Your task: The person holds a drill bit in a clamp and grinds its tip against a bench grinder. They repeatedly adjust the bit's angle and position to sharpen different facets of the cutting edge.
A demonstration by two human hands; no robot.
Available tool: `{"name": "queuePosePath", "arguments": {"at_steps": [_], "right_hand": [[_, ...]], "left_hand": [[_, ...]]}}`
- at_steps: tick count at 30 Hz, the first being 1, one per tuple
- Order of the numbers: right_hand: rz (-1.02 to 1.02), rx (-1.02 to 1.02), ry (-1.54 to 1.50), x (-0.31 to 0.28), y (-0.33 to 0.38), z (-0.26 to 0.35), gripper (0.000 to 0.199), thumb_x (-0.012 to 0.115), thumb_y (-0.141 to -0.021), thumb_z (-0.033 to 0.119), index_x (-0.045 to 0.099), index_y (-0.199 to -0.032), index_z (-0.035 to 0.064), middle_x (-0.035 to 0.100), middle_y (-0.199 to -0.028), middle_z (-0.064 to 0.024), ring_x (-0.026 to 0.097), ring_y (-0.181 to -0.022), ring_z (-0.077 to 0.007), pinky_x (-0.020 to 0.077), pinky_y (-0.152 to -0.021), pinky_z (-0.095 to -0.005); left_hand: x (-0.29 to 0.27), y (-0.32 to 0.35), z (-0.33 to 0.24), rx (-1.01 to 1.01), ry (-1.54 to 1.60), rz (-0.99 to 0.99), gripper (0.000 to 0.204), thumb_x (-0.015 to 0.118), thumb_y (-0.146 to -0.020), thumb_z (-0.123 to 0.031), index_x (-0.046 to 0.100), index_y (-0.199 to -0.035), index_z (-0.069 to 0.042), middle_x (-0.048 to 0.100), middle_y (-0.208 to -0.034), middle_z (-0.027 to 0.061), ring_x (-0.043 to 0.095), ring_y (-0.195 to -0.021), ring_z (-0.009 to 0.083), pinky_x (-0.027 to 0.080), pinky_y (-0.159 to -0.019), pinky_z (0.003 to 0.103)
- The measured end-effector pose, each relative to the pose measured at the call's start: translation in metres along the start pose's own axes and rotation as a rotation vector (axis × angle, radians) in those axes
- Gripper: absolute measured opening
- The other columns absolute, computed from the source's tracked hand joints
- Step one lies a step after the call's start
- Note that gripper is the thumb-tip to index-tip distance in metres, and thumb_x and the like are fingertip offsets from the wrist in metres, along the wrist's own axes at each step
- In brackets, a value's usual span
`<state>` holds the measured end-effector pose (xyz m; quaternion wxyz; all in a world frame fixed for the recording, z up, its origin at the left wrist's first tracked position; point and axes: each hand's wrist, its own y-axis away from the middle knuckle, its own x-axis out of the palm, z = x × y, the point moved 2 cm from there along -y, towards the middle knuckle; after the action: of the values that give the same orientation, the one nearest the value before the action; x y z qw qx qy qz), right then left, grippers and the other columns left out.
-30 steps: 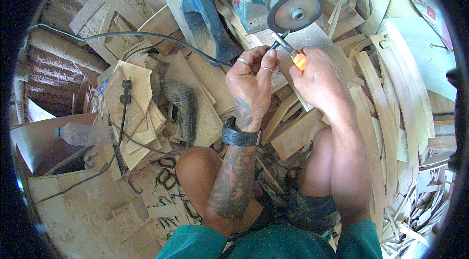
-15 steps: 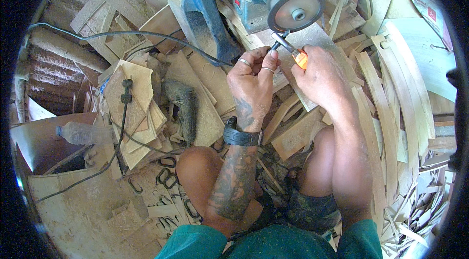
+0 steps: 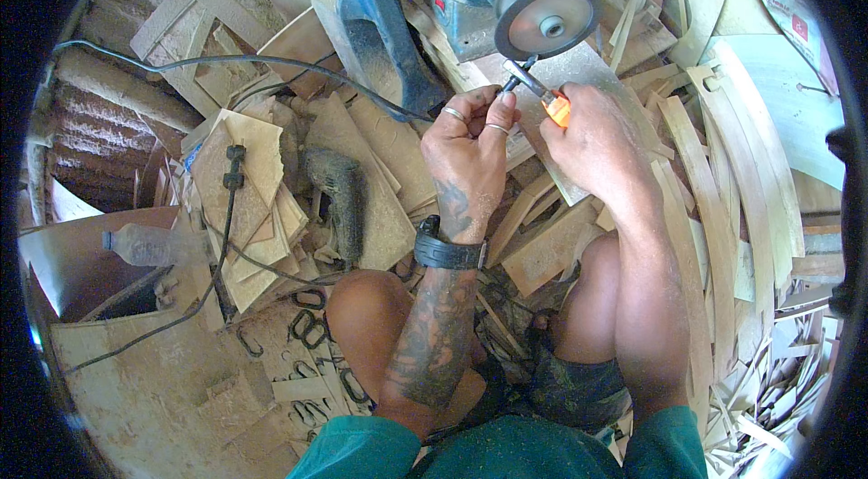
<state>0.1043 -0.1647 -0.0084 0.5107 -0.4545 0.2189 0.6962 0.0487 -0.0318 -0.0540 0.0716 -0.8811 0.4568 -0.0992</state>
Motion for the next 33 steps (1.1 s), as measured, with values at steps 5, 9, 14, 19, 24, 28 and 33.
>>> {"name": "queuePosePath", "arguments": {"at_steps": [5,9,14,19,24,28,33], "right_hand": [[0.051,0.021,-0.013,-0.0011,-0.0011,-0.0003,0.026,0.062,-0.084,0.017,0.063,-0.095,-0.0062,0.065,-0.091,-0.0303,0.064,-0.09,-0.0466,0.0495,-0.081,-0.0524],[0.021,0.0,-0.008,-0.0017,0.0004,0.0006,0.025,0.062,-0.084,0.017,0.063,-0.096,-0.006,0.065,-0.089,-0.0302,0.064,-0.089,-0.0462,0.0498,-0.08,-0.0521],[0.029,0.005,-0.013,-0.0015,-0.0009,-0.0011,0.025,0.062,-0.084,0.017,0.063,-0.094,-0.006,0.065,-0.089,-0.0303,0.064,-0.089,-0.0461,0.0496,-0.079,-0.0524],[-0.007,-0.017,-0.002,-0.0003,-0.0009,-0.0008,0.024,0.063,-0.084,0.017,0.063,-0.093,-0.0059,0.065,-0.087,-0.03,0.064,-0.087,-0.0463,0.0496,-0.077,-0.0527],[-0.007,-0.016,0.013,0.0006,-0.0017,-0.001,0.025,0.063,-0.084,0.017,0.063,-0.093,-0.0058,0.065,-0.087,-0.0296,0.065,-0.086,-0.0457,0.0502,-0.077,-0.0521],[-0.009,-0.021,0.006,0.0001,-0.0016,-0.0015,0.025,0.063,-0.084,0.017,0.064,-0.094,-0.0057,0.066,-0.087,-0.0291,0.065,-0.087,-0.045,0.0507,-0.078,-0.0514],[-0.009,-0.009,0.012,0.0011,-0.0017,-0.0018,0.026,0.063,-0.083,0.016,0.064,-0.097,-0.0059,0.066,-0.089,-0.0292,0.066,-0.088,-0.0445,0.0511,-0.079,-0.0511]], "left_hand": [[0.0004,0.0004,0.0002,-0.006,0.021,0.006,0.02,0.069,-0.095,-0.012,0.068,-0.102,0.006,0.072,-0.088,0.0086,0.069,-0.079,0.0132,0.055,-0.072,0.026],[-0.0005,0.0005,0.0007,-0.006,0.005,0.015,0.02,0.069,-0.095,-0.014,0.067,-0.103,0.005,0.071,-0.091,0.0086,0.071,-0.081,0.0156,0.056,-0.072,0.026],[0.0009,0.0004,0.0013,-0.001,0.0,-0.009,0.019,0.07,-0.094,-0.012,0.069,-0.101,0.006,0.072,-0.083,0.0082,0.068,-0.077,0.0118,0.055,-0.07,0.026],[-0.0008,-0.0017,0.0025,-0.009,-0.046,0.016,0.022,0.07,-0.095,-0.013,0.066,-0.104,0.006,0.071,-0.092,0.0101,0.071,-0.082,0.0172,0.057,-0.074,0.028],[-0.0008,-0.0017,0.0025,-0.007,-0.011,0.008,0.021,0.069,-0.095,-0.012,0.066,-0.104,0.006,0.072,-0.094,0.0105,0.071,-0.083,0.0171,0.057,-0.075,0.028],[0.0005,-0.0008,0.0025,-0.02,0.005,0.01,0.021,0.069,-0.095,-0.012,0.066,-0.105,0.006,0.072,-0.095,0.0104,0.071,-0.084,0.0169,0.057,-0.076,0.028],[0.0015,-0.0003,0.0023,-0.005,0.044,-0.025,0.018,0.07,-0.094,-0.01,0.068,-0.102,0.006,0.073,-0.087,0.009,0.069,-0.08,0.0124,0.055,-0.072,0.026]]}}
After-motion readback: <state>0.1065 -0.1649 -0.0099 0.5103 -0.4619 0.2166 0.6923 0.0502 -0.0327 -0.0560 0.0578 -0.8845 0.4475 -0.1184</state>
